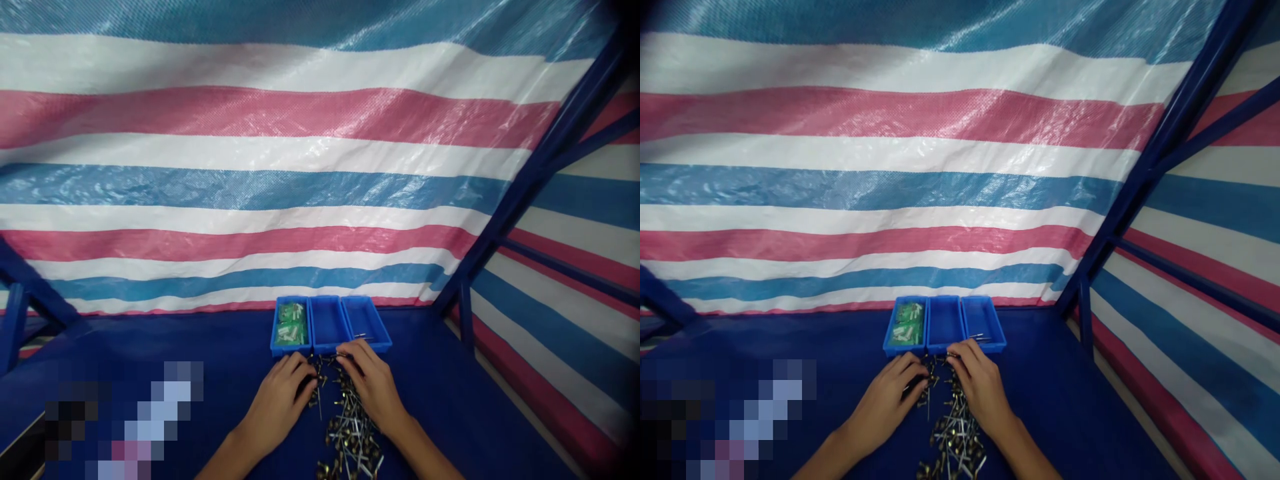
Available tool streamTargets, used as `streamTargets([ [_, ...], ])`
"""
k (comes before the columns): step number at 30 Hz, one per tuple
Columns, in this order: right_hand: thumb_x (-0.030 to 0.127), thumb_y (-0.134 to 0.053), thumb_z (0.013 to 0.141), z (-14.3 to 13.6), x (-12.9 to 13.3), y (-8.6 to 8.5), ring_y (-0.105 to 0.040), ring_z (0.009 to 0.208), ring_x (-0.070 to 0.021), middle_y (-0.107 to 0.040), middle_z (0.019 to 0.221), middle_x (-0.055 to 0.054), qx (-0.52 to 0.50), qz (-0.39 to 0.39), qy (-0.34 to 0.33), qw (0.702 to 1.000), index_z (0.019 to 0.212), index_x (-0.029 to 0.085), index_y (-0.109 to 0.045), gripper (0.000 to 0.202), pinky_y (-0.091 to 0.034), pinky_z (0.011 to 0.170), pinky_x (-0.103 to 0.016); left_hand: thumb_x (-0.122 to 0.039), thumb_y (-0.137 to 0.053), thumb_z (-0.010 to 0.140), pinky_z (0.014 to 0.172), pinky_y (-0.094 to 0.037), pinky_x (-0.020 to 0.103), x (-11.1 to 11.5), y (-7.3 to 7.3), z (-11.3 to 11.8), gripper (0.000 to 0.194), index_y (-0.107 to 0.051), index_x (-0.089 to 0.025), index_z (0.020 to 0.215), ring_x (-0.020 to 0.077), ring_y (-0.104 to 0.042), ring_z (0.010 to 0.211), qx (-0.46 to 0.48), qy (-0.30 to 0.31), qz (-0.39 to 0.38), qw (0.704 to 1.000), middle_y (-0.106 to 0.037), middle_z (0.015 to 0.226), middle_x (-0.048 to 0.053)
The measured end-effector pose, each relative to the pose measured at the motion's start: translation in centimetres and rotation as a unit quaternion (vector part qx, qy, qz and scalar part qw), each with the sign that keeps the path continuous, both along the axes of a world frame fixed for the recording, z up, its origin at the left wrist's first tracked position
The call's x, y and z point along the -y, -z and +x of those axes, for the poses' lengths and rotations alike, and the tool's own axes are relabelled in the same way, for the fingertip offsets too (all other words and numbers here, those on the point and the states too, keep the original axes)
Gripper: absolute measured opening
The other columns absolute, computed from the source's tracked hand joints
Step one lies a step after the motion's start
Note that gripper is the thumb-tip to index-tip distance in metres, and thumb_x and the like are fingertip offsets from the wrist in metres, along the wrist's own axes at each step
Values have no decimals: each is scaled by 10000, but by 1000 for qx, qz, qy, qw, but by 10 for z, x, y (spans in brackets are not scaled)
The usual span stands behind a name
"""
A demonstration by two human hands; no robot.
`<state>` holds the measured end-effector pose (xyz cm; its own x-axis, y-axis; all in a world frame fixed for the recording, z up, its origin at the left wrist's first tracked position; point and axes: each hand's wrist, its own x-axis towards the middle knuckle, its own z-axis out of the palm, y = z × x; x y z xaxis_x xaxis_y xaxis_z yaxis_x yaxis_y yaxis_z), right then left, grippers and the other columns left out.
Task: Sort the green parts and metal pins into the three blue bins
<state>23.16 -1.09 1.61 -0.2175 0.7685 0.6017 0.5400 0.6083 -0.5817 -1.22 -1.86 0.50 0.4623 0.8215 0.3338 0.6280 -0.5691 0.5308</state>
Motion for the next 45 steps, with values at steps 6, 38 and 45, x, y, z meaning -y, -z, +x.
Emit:
streamTargets([
  [6,236,-500,1110,0,2,0,-738,1023,-219,-684,1156,-76,19,-17,2,1000,1251,293,-681,237,-609,901,-306,-274,-551,1112,967,-570,420,1,-1,1,143,-685,-271,1162,255,-666,1059,4,-2,3,1000,-669,1152,49],
  [38,315,-541,1104,2,1,8,-751,888,-203,-756,1072,-48,-3,-45,16,999,1214,265,-656,167,-610,832,-284,-245,-583,1093,964,-568,393,0,0,0,134,-698,-277,1155,241,-673,1056,4,-6,9,1000,-675,1157,40],
  [45,316,-528,1110,0,3,3,-682,770,-180,-697,1022,-48,-9,-37,8,999,1145,257,-635,127,-562,735,-276,-286,-554,1112,955,-567,405,3,-8,2,156,-704,-269,1152,243,-662,1039,-8,-7,4,1000,-672,1129,47],
])
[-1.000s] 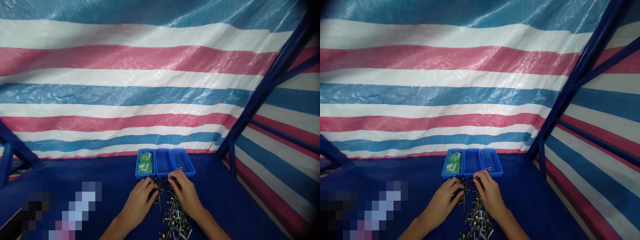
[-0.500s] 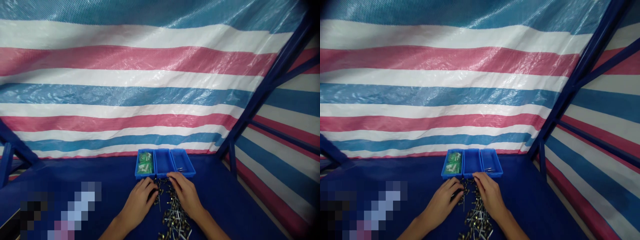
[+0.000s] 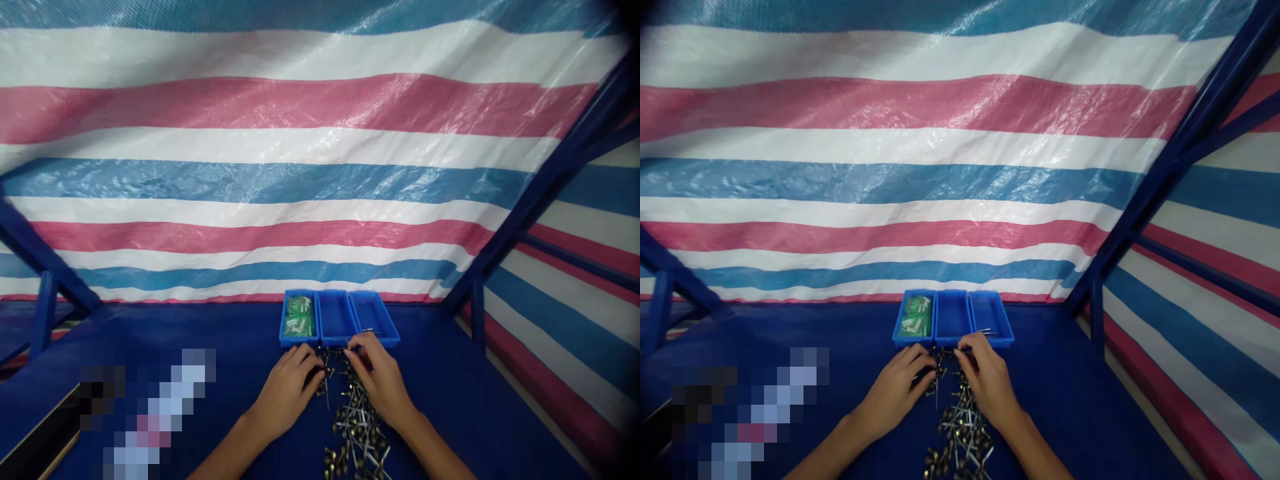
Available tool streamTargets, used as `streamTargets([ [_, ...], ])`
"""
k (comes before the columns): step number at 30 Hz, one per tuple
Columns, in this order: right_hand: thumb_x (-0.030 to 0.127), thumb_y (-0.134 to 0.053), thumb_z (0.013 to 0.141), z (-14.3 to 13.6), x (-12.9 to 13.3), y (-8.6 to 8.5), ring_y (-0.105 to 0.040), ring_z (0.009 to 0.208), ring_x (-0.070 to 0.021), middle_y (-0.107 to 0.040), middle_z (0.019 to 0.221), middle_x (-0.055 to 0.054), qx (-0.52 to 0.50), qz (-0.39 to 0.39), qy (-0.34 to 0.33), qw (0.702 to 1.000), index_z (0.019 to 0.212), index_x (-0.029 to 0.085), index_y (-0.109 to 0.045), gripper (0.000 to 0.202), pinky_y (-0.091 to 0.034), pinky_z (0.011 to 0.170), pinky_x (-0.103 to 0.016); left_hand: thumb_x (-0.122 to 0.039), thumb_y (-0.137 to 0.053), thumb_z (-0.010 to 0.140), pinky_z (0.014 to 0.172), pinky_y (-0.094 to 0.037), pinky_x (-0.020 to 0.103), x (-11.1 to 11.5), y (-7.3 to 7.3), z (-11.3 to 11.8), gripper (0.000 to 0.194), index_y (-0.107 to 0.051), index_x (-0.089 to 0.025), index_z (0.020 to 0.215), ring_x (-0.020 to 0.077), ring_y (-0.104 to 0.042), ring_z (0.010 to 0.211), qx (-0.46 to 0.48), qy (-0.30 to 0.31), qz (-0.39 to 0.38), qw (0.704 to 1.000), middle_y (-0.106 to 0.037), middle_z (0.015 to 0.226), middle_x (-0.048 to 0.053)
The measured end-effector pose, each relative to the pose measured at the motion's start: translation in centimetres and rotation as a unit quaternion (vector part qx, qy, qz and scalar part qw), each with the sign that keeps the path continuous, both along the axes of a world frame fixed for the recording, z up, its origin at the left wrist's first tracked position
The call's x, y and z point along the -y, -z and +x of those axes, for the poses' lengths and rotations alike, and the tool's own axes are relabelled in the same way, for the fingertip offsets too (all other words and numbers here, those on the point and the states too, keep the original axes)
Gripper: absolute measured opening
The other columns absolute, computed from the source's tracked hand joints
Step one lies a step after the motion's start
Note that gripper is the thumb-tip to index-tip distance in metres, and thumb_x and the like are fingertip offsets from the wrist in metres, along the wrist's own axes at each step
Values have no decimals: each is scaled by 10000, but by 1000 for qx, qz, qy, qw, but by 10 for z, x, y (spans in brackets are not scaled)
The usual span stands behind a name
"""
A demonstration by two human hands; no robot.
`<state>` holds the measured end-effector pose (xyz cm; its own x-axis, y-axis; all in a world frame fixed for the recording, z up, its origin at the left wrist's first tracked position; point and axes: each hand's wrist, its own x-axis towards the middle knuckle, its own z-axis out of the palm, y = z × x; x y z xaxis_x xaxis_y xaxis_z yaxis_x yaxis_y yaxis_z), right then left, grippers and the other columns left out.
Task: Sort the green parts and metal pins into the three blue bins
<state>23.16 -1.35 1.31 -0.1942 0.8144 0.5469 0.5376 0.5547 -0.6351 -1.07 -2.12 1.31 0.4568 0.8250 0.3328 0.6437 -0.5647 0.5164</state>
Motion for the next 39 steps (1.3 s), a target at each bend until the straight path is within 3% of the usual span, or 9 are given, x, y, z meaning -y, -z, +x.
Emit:
streamTargets([
  [13,287,-502,1115,1,-1,-2,-736,1054,-237,-746,1173,-73,-13,-6,-15,1000,1252,271,-674,221,-593,932,-331,-254,-567,1103,972,-554,408,0,0,0,146,-697,-270,1166,247,-667,1052,-7,2,-1,1000,-673,1147,45],
  [17,308,-491,1120,0,1,-3,-749,1021,-228,-760,1184,-66,-22,-30,-19,999,1259,270,-675,234,-601,913,-318,-239,-577,1097,964,-554,403,0,-1,0,139,-697,-266,1160,245,-673,1043,-10,1,-4,1000,-677,1144,41],
  [22,320,-498,1122,1,1,-3,-753,830,-184,-774,1188,-53,-27,-61,-20,998,1290,277,-666,242,-609,797,-279,-244,-573,1099,951,-556,391,0,-1,-1,140,-696,-270,1161,243,-673,1044,-7,1,1,1000,-673,1147,43],
  [27,334,-523,1114,1,1,-1,-755,835,-180,-774,1198,-46,-36,-57,-14,998,1279,273,-664,225,-600,788,-266,-240,-574,1099,954,-551,393,0,0,-1,138,-693,-264,1166,245,-665,1054,-7,3,-3,1000,-668,1150,46],
  [35,347,-545,1105,0,1,-2,-678,678,-162,-738,905,3,-11,-26,18,999,1198,268,-679,181,-551,692,-261,-246,-573,1102,963,-550,398,-1,1,-1,137,-691,-265,1171,243,-660,1062,-8,1,-12,1000,-660,1163,41],
  [39,315,-526,1110,0,-1,0,-733,890,-201,-744,1070,-41,2,5,23,1000,1204,272,-676,182,-571,826,-292,-237,-581,1099,975,-546,398,-1,1,-1,133,-689,-269,1169,243,-663,1076,-6,3,-11,1000,-660,1167,38],
])
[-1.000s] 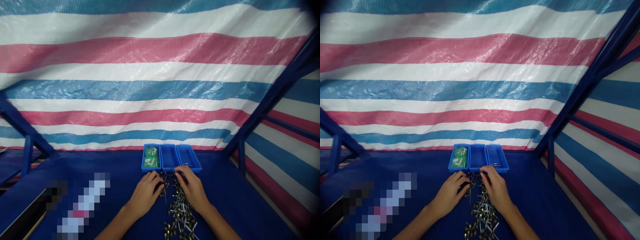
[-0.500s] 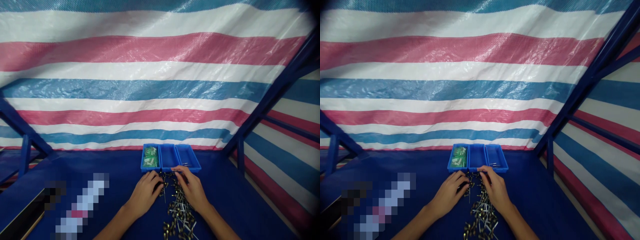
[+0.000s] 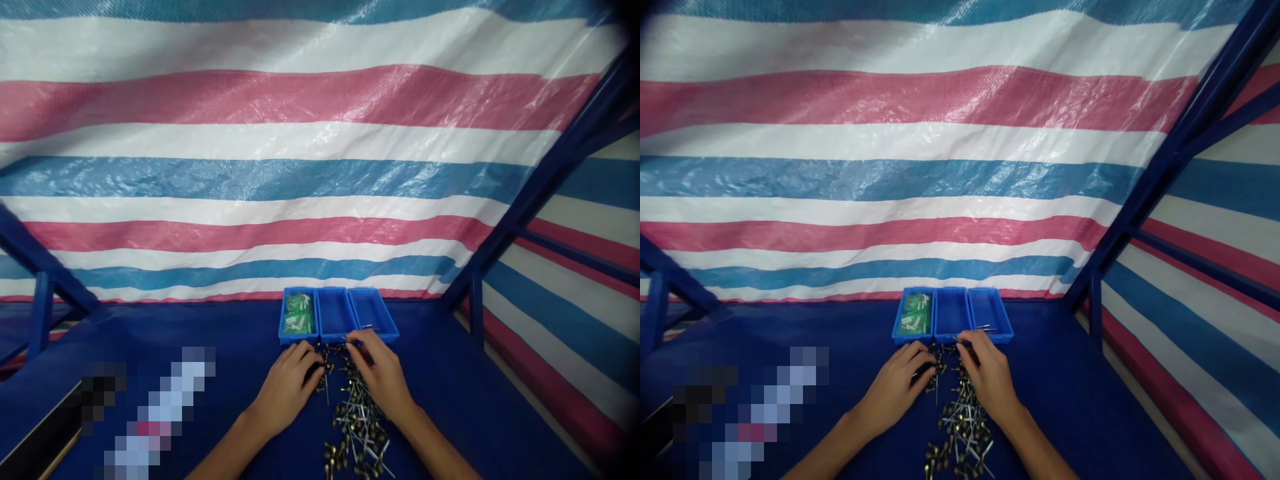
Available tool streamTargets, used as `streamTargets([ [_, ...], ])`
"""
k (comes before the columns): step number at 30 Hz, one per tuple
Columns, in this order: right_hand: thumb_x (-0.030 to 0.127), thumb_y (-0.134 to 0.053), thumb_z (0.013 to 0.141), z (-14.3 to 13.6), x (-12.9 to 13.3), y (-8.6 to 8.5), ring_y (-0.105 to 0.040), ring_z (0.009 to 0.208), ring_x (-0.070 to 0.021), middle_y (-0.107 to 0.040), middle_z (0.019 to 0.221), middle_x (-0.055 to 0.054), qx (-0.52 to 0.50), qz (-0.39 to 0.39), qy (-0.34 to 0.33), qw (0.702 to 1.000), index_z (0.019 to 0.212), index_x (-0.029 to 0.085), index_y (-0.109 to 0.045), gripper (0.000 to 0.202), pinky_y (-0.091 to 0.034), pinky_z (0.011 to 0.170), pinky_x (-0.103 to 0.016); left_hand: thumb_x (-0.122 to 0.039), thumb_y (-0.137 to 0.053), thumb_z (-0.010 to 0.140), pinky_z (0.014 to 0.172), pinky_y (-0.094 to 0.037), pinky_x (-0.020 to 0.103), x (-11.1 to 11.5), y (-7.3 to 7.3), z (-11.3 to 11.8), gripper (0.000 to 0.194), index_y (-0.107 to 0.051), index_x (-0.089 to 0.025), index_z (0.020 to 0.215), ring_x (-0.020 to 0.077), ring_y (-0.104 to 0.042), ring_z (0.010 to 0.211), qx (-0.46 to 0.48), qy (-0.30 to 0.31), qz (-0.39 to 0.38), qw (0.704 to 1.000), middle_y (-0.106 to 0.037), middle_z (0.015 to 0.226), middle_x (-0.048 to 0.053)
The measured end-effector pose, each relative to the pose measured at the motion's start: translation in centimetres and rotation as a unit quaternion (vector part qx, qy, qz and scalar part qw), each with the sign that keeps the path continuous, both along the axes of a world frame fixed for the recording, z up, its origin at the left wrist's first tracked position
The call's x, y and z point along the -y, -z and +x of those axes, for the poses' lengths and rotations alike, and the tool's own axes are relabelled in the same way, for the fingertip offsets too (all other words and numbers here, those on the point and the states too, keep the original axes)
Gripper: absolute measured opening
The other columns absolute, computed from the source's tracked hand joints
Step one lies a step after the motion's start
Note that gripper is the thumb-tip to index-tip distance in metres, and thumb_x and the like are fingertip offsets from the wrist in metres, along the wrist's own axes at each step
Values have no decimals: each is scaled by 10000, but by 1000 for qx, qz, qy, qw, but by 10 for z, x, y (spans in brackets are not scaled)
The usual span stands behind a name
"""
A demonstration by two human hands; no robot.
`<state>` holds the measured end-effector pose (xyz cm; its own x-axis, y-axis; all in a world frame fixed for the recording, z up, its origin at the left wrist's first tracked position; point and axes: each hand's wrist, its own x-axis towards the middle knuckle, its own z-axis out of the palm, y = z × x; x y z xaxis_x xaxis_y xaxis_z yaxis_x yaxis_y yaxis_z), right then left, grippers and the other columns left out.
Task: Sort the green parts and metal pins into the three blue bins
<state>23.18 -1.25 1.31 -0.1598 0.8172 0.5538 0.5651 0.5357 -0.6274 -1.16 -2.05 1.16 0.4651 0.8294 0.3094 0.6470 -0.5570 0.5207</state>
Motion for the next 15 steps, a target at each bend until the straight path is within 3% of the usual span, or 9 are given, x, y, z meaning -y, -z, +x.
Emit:
streamTargets([
  [6,285,-509,1112,3,-7,7,-736,1039,-233,-744,1130,-61,27,28,50,998,1244,274,-676,213,-572,891,-318,-226,-599,1088,975,-547,388,0,1,0,125,-694,-271,1156,238,-669,1068,1,-3,7,1000,-667,1151,32],
  [15,366,-494,1124,7,-13,16,-723,848,-214,-714,974,-45,68,23,99,992,1193,253,-677,226,-551,772,-313,-221,-598,1086,962,-549,382,-1,-1,1,138,-698,-271,1166,237,-669,1060,-2,-2,8,1000,-669,1156,32],
])
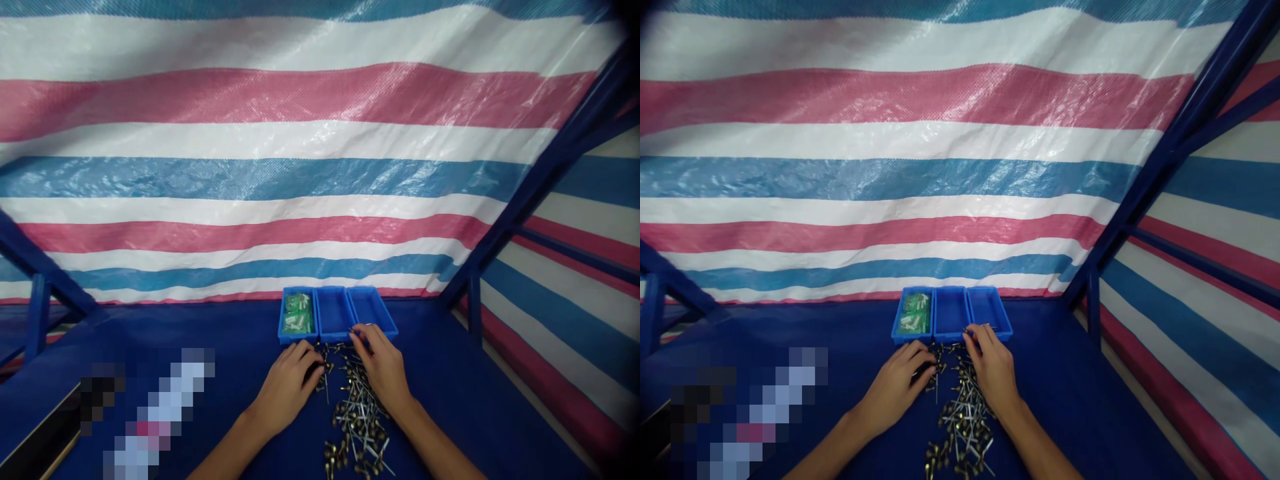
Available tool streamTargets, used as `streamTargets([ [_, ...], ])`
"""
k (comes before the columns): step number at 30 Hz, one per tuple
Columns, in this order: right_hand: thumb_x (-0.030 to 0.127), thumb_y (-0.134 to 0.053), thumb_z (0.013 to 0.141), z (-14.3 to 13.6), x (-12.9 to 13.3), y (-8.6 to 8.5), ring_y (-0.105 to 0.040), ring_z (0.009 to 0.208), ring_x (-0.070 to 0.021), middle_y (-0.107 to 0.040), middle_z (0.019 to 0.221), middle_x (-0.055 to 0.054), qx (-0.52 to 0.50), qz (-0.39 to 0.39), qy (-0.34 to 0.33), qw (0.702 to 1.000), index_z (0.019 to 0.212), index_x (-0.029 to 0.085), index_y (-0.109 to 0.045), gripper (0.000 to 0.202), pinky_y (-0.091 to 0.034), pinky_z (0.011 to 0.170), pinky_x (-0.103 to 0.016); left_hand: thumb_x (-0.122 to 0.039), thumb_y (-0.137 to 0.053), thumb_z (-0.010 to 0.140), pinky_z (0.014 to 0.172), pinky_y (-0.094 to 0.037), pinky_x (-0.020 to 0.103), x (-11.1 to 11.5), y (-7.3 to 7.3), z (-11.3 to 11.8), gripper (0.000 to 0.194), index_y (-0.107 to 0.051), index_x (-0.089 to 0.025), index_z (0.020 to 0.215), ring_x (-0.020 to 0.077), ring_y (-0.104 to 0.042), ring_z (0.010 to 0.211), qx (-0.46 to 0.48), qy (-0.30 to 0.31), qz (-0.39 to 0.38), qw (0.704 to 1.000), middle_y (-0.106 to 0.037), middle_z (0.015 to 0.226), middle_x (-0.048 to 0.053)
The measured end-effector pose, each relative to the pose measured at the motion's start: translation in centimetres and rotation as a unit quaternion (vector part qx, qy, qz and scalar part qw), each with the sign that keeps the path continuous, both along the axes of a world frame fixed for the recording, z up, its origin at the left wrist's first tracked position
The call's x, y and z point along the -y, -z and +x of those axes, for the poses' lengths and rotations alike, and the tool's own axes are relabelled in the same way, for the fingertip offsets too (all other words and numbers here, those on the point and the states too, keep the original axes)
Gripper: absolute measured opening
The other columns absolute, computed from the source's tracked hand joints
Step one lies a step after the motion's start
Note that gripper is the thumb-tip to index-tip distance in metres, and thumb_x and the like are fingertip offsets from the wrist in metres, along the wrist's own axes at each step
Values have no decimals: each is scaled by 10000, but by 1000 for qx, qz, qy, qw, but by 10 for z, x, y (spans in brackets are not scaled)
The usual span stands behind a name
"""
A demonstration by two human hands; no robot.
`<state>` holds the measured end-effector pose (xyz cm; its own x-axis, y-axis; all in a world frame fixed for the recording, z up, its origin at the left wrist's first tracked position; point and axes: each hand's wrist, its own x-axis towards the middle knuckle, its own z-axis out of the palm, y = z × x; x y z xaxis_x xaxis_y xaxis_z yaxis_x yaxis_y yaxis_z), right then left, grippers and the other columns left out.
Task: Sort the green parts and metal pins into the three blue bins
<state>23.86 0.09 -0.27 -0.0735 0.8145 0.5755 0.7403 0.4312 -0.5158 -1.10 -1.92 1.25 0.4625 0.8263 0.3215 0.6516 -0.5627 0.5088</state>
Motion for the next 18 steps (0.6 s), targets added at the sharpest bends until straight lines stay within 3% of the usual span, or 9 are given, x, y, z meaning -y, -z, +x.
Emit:
streamTargets([
  [6,425,-467,1133,0,0,4,-761,882,-222,-771,1047,-64,7,-6,17,1000,1215,244,-690,299,-549,767,-300,-236,-586,1095,958,-552,389,0,2,0,133,-694,-270,1163,240,-665,1059,-2,-1,-5,1000,-663,1151,33],
  [11,480,-441,1134,0,0,6,-701,551,-189,-750,721,4,31,-31,43,998,1252,241,-719,385,-474,586,-277,-246,-597,1089,964,-557,392,1,4,0,129,-699,-274,1163,245,-667,1065,-2,-5,6,1000,-665,1155,36],
  [18,499,-424,1130,-1,0,3,-711,549,-181,-765,711,-7,29,-33,48,998,1232,225,-741,431,-466,578,-259,-245,-580,1097,967,-562,399,0,3,0,138,-694,-272,1169,242,-667,1062,-2,0,1,1000,-665,1151,36],
])
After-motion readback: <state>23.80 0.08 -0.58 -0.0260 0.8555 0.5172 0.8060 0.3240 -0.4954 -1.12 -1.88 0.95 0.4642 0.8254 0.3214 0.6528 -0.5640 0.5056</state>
